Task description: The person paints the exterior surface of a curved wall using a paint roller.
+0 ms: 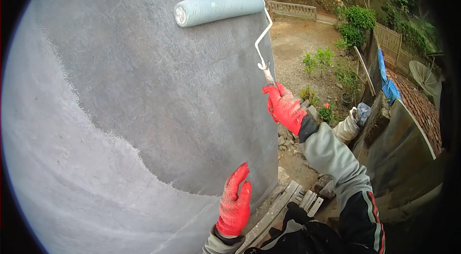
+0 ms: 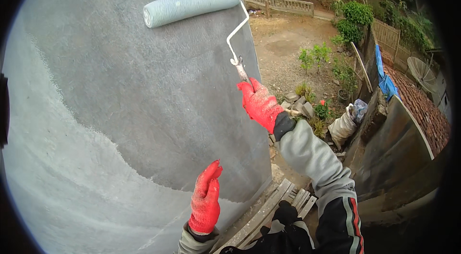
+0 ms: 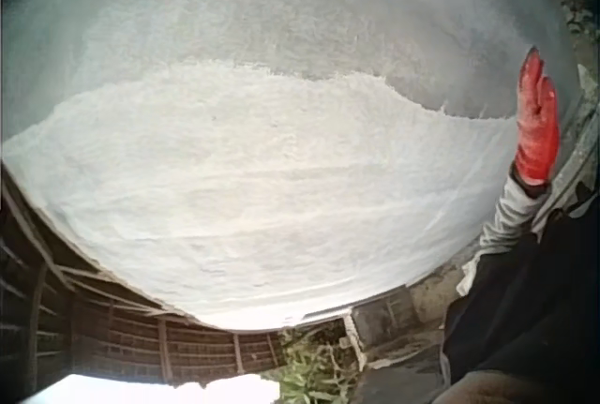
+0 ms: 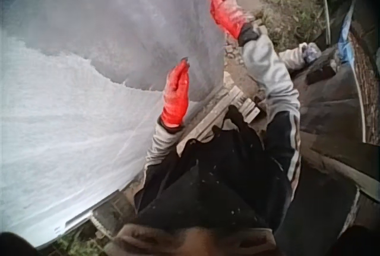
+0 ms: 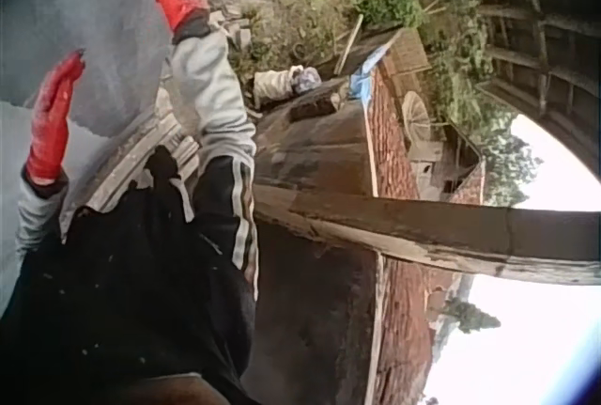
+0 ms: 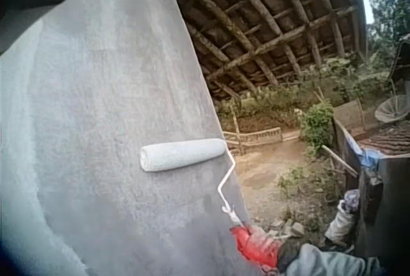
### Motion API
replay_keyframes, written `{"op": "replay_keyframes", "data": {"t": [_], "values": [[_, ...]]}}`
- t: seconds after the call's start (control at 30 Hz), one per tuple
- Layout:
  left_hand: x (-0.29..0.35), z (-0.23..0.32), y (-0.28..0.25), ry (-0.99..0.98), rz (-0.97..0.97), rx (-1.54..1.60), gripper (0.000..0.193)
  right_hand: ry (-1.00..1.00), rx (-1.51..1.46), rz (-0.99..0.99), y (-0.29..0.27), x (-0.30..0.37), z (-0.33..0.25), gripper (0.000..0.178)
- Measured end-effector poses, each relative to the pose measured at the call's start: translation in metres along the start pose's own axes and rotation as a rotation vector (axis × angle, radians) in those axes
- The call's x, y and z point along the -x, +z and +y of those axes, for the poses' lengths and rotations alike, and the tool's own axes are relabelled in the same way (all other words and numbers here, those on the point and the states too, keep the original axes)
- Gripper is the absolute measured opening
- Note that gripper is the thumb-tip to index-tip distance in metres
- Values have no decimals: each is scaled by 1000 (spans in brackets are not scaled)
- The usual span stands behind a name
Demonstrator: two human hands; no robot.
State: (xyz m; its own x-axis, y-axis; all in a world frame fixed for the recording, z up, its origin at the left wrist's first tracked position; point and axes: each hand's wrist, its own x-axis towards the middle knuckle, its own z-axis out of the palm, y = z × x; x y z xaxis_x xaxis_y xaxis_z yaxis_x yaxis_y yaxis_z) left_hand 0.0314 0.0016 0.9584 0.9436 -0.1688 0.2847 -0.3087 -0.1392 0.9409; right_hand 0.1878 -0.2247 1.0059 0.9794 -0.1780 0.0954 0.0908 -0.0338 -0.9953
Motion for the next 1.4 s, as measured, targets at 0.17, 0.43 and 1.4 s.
{"op": "replay_keyframes", "data": {"t": [0.17, 0.43, 1.4], "values": [[-28, 13, 26, 116, -25, 4, 41, -227, -56, 23, -19, -44, -113, 29], [-86, 17, 61, 286, -22, -128, 46, -108, -85, 2, 4, -36, 17, 28], [-175, 65, 124, 663, -62, -206, 56, -500, 251, 88, -61, -109, 41, 32]]}}
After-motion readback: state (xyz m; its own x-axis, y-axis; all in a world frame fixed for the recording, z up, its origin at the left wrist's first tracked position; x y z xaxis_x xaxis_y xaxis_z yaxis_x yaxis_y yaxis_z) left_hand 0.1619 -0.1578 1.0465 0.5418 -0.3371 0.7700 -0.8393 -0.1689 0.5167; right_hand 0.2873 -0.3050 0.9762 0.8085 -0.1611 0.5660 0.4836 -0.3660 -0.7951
